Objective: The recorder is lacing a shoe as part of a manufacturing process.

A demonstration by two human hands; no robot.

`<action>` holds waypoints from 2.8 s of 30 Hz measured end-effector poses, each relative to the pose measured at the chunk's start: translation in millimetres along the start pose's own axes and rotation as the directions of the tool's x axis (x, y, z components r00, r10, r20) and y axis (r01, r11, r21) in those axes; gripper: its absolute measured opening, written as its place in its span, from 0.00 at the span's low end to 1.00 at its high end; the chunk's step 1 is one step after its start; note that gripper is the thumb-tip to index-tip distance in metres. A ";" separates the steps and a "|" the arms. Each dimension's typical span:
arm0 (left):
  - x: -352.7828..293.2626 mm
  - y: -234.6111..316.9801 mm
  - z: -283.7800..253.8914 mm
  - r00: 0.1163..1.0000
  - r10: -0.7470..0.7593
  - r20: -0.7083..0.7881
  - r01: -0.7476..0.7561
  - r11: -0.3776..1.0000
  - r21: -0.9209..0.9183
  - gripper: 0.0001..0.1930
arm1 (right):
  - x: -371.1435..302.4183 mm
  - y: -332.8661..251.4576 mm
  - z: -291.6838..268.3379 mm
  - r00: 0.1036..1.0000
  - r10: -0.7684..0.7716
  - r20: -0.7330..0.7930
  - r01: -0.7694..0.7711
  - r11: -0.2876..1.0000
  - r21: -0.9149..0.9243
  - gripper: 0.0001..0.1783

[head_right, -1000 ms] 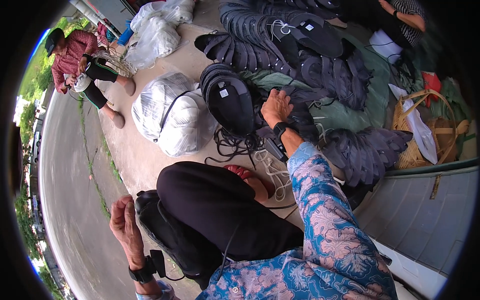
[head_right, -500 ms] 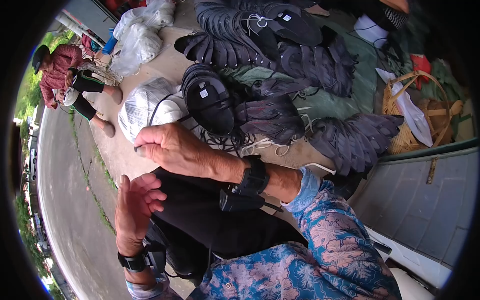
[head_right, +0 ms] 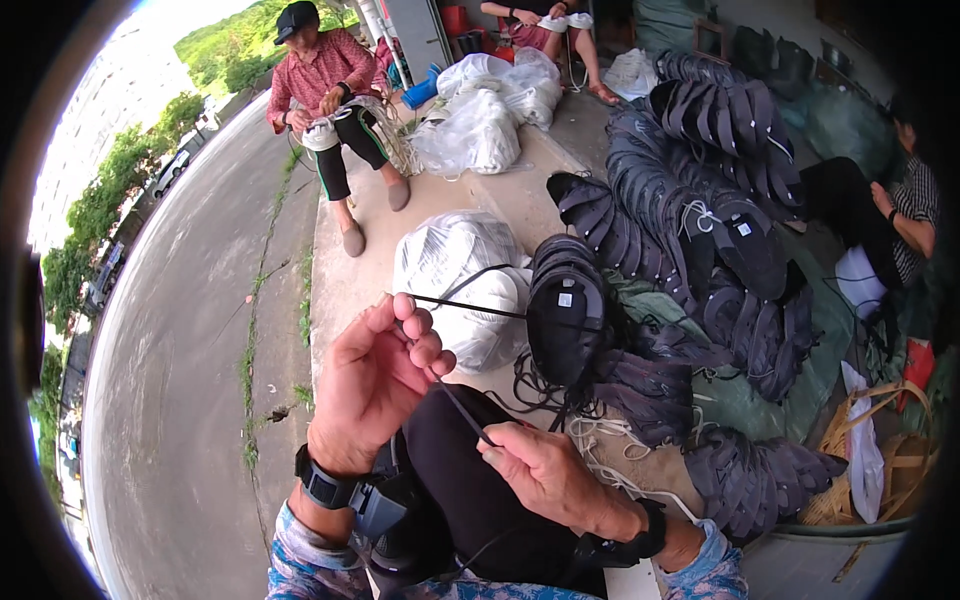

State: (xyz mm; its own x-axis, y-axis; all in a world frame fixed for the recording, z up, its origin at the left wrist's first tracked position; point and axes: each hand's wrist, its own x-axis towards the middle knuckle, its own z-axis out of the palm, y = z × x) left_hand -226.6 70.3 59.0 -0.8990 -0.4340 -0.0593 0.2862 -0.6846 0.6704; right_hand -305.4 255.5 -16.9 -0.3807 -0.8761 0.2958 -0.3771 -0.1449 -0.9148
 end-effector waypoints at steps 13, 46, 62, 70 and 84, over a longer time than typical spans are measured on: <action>-14.8 76.7 -34.1 0.922 0.383 -0.051 -0.372 0.845 -0.385 0.11 | 68.8 -77.9 -183.1 0.804 -0.551 -0.223 0.176 0.579 -0.796 0.08; -221.2 46.4 -71.3 0.970 -0.073 -0.231 0.238 0.471 0.849 0.19 | 45.1 -38.5 128.9 0.805 -0.130 0.579 -0.048 0.958 0.282 0.12; -103.5 6.1 -164.3 0.913 0.320 0.253 -0.150 -0.313 0.938 0.14 | 32.9 -9.2 112.9 0.907 -0.090 0.411 0.270 0.873 -0.406 0.05; -122.1 -2.9 -182.1 0.845 0.533 -0.043 -0.073 0.193 0.978 0.11 | 42.7 -7.7 118.3 0.917 -0.115 0.383 0.300 0.832 -0.467 0.06; -146.4 -6.1 -118.5 0.864 0.371 0.341 -0.301 -0.163 0.940 0.10 | 41.1 -7.6 120.8 0.956 -0.050 0.289 0.099 0.982 -0.158 0.06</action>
State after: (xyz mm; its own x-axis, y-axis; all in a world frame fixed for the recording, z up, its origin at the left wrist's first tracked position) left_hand -57.4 68.6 -24.1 -0.7835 -0.4293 0.4494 -0.0877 0.7922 0.6039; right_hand -216.2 165.0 -31.0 -0.1011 -0.9633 0.2486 -0.5419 -0.1562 -0.8258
